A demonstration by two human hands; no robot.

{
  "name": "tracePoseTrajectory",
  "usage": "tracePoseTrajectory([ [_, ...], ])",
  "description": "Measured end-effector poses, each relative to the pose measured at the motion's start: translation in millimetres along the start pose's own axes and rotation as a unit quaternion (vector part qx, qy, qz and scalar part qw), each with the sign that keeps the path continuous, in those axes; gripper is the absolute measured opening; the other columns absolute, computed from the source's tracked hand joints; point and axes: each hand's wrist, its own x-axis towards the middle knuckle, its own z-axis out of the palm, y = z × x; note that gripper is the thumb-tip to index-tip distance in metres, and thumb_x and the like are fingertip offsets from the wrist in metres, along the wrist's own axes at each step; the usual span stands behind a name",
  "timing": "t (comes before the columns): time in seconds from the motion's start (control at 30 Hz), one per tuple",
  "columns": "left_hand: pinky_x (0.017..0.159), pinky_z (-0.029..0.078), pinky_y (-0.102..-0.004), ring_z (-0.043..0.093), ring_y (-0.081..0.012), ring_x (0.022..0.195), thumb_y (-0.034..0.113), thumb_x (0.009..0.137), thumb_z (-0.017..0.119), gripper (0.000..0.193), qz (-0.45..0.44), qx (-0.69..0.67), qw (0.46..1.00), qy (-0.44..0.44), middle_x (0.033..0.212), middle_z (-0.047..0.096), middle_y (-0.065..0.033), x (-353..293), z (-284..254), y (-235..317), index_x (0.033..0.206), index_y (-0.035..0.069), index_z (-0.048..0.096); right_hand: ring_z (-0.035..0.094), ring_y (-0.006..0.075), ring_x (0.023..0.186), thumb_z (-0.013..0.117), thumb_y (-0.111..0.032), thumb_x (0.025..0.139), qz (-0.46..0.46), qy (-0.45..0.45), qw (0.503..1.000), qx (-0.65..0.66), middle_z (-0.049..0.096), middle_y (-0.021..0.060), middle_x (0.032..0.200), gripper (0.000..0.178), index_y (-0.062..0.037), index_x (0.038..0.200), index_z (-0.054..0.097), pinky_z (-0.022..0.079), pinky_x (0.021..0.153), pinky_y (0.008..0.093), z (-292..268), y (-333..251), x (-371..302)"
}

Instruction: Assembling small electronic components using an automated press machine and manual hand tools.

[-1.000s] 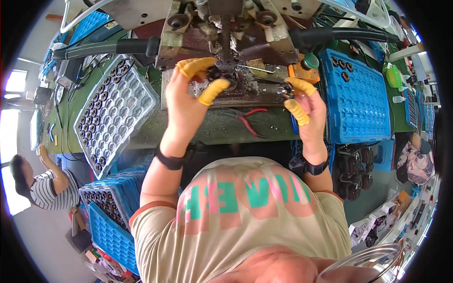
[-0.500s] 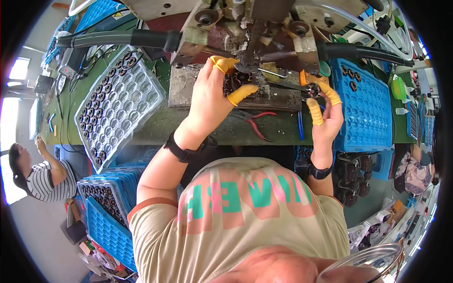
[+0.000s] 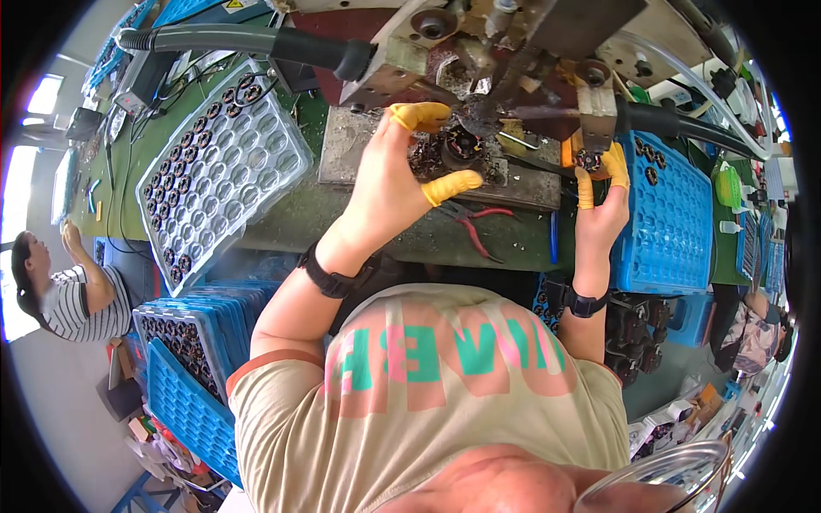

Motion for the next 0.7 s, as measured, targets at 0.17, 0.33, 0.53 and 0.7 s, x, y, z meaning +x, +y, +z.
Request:
tracePoseTrajectory([
  [0.17,0.077,0.047,-0.0338,0.06,-0.0244,0.091,0.021,0.067,0.084,0.055,-0.082,0.098,0.991,0.045,0.101,0.061,-0.0109,-28,-42,-20,0.113,0.004,0.058,0.062,0.0292,0.098,0.073,-0.009,0.081,0.015,0.005,1.0,0.005,0.059,0.0154,0.122,0.036,-0.001,0.112,0.058,0.05,0.083,0.0348,1,2,-4],
  [0.33,0.077,0.046,-0.0331,0.062,-0.0241,0.089,0.011,0.077,0.074,0.025,-0.176,0.265,0.942,0.106,0.097,0.065,-0.0081,-65,-128,-45,0.1,0.008,0.068,0.062,0.0271,0.091,0.073,-0.012,0.081,-0.008,0.021,1.0,0.011,0.06,0.0149,0.12,0.035,-0.0008,0.111,0.058,0.05,0.079,0.0328,2,3,-3],
  [0.53,0.088,0.046,-0.0422,0.058,-0.0324,0.102,0.026,0.089,0.059,0.027,-0.304,0.65,0.685,0.123,0.11,0.063,-0.0128,-129,-215,-83,0.111,0.012,0.065,0.061,0.0279,0.099,0.074,-0.014,0.08,0.02,0.008,1.0,0.007,0.062,0.0143,0.118,0.038,-0.0006,0.113,0.058,0.047,0.087,0.0345,-6,2,-3],
  [0.7,0.089,0.045,-0.0441,0.057,-0.0349,0.105,0.034,0.092,0.052,0.037,-0.351,0.67,0.653,0.046,0.114,0.063,-0.0141,-176,-253,-127,0.12,0.012,0.06,0.058,0.0248,0.103,0.077,-0.014,0.076,0.017,0.005,0.998,0.058,0.063,0.0115,0.112,0.037,-0.0018,0.108,0.064,0.045,0.09,0.0334,-38,12,3],
])
